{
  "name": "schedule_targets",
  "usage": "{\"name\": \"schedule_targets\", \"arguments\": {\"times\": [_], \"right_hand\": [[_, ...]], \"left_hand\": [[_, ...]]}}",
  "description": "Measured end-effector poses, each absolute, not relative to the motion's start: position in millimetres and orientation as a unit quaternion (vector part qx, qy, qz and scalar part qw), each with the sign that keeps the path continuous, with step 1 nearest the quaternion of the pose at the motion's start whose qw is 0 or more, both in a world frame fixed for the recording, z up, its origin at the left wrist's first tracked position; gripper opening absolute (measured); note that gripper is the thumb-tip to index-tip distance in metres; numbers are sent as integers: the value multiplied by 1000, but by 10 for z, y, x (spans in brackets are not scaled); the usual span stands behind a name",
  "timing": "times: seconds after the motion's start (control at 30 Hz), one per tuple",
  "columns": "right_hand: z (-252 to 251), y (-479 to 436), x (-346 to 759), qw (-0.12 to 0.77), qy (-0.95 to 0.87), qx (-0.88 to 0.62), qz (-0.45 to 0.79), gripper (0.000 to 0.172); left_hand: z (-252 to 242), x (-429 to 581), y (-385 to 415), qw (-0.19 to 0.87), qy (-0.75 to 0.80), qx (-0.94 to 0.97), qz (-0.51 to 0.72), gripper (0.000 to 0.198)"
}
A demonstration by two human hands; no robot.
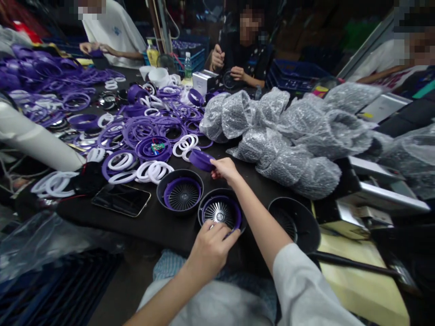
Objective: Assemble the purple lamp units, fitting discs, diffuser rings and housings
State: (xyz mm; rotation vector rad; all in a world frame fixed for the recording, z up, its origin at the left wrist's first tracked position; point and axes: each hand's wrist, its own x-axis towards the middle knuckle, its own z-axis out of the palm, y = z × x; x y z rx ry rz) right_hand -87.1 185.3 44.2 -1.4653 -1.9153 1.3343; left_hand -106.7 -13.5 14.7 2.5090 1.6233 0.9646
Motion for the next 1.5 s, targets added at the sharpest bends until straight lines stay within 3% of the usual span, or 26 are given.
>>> {"name": "schedule_targets", "arguments": {"times": [0.17,0.27,0.4,0.53,0.7,0.8,0.93,1.03,1.23,1.4,1.5], "right_hand": [[851,1484,-253,372,-683,-522,350,22],[987,877,228,474,-659,-523,259,33],[858,41,607,464,-648,-597,93,31],[613,-384,798,433,-637,-638,-14,48],[519,-449,1164,433,-657,-617,-18,65],[570,-295,1397,428,-610,-665,49,57],[598,58,1591,405,-599,-675,145,37],[556,344,1645,400,-629,-653,134,26],[447,868,1728,366,-722,-567,150,24],[426,968,1749,306,-744,-543,240,28],[487,745,1649,255,-742,-581,216,32]], "left_hand": [[196,-1179,100,29,524,800,291,24],[355,-1165,96,127,563,711,401,31],[610,-959,-102,306,563,596,484,61],[695,-591,-219,277,604,610,431,44],[659,-207,-74,256,615,641,381,30],[648,-78,73,265,601,659,367,28],[646,-51,259,283,613,654,340,40],[644,-77,351,238,649,656,302,28],[481,-36,351,102,690,661,276,19],[367,-56,381,196,658,663,298,18],[363,-150,448,165,651,680,293,26]]}}
